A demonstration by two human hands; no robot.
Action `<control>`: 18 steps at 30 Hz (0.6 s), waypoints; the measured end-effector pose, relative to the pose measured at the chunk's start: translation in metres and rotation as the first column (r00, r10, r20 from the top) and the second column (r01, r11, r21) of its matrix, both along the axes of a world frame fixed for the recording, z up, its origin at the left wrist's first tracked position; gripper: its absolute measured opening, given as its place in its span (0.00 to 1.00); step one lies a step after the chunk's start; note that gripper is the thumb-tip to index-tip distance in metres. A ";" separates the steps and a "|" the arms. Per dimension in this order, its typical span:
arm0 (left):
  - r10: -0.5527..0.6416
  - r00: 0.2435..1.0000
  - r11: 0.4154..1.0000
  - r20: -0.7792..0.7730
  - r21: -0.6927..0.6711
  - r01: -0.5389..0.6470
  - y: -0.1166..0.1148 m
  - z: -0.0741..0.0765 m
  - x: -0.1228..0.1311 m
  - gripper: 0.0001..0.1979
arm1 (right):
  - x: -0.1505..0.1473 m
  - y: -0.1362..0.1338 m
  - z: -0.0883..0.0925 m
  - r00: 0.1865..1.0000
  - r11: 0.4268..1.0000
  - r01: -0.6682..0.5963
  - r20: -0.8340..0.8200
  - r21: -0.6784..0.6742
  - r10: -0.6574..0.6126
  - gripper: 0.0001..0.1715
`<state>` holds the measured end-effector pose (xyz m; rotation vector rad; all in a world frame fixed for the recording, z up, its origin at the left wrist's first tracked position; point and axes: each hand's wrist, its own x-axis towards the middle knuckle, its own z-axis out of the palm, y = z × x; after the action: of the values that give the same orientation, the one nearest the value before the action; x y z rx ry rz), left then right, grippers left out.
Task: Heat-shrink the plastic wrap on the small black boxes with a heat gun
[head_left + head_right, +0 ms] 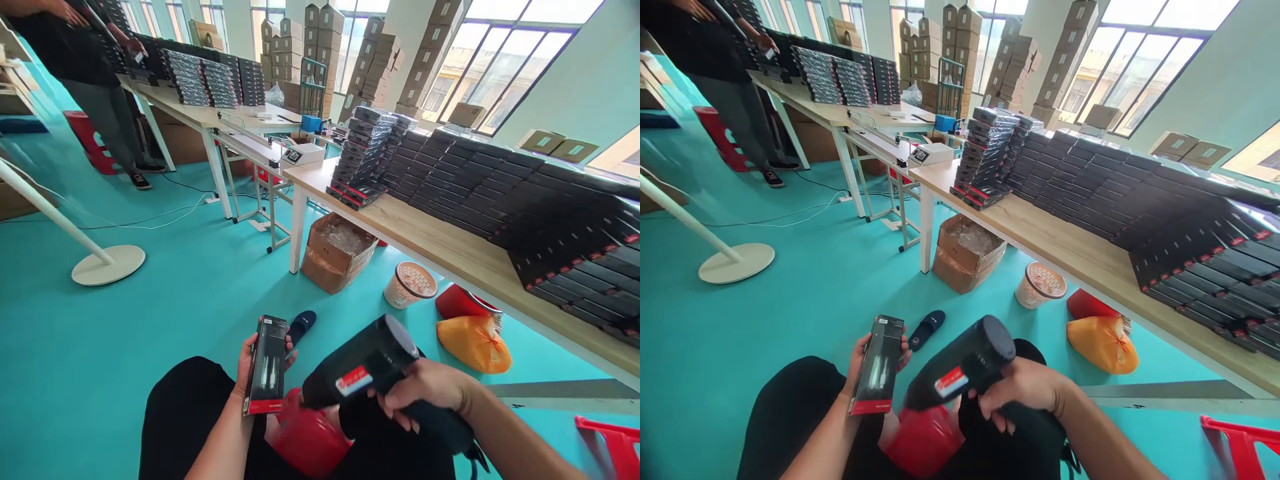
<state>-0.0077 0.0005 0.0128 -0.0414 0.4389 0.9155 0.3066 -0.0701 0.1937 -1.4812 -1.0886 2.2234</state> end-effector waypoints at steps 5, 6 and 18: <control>-0.126 0.984 0.992 -0.124 -0.033 0.122 0.000 -0.004 0.011 0.26 | -0.018 0.029 -0.032 0.896 0.886 0.444 -0.074 0.134 -0.438 0.17; -0.131 0.978 0.991 -0.163 -0.046 0.125 0.001 -0.003 0.013 0.25 | -0.027 0.033 -0.034 0.889 0.881 0.456 -0.099 0.126 -0.447 0.17; -0.205 0.822 0.969 -0.532 -0.230 0.093 0.004 0.015 0.012 0.15 | 0.026 -0.043 -0.058 0.848 0.859 0.511 -0.152 -0.016 -0.507 0.19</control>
<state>0.0044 0.0041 0.0276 0.0835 1.0623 0.7139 0.3322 -0.1126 0.1360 -1.3637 -0.5798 1.8936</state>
